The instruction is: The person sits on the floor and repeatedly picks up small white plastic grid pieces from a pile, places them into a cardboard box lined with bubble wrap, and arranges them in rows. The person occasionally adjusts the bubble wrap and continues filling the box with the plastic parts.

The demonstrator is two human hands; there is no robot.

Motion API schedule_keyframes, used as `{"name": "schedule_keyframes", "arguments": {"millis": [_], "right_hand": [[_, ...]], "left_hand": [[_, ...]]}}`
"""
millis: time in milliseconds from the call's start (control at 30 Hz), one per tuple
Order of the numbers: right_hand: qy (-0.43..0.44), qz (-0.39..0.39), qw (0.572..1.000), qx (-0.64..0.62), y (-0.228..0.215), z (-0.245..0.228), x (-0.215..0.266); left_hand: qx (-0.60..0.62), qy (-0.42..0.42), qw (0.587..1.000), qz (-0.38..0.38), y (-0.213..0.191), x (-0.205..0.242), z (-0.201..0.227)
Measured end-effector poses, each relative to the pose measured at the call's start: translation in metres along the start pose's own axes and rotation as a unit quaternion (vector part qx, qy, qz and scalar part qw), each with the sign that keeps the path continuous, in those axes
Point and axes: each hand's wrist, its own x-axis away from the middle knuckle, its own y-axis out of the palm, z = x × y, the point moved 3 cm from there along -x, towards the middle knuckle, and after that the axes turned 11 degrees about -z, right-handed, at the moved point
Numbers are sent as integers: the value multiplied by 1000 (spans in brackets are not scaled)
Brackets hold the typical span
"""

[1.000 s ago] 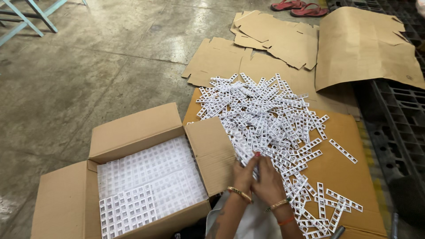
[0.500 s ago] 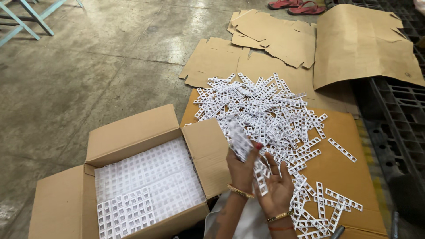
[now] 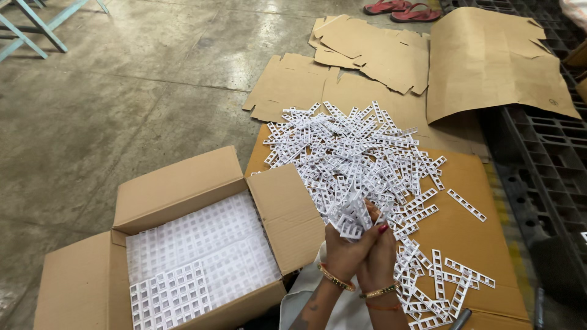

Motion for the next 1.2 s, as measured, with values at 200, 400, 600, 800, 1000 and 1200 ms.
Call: {"name": "schedule_keyframes", "arguments": {"millis": [200, 400, 600, 800, 1000, 1200], "right_hand": [[-65, 27, 994, 80, 29, -16, 13], [-83, -3, 969, 233, 32, -23, 16], [-60, -142, 941, 301, 55, -19, 10], [-78, -207, 916, 334, 88, 13, 21], [-80, -253, 911, 316, 136, 48, 44], [-169, -247, 830, 470, 185, 59, 57]], "left_hand": [[126, -78, 982, 117, -19, -2, -16], [231, -118, 953, 157, -56, 5, 1], [231, -236, 942, 61, -92, 33, 41], [276, -211, 937, 22, -126, 69, 69], [294, -185, 938, 5, -160, 102, 115], [215, -171, 957, 93, -211, 127, 140]]}}
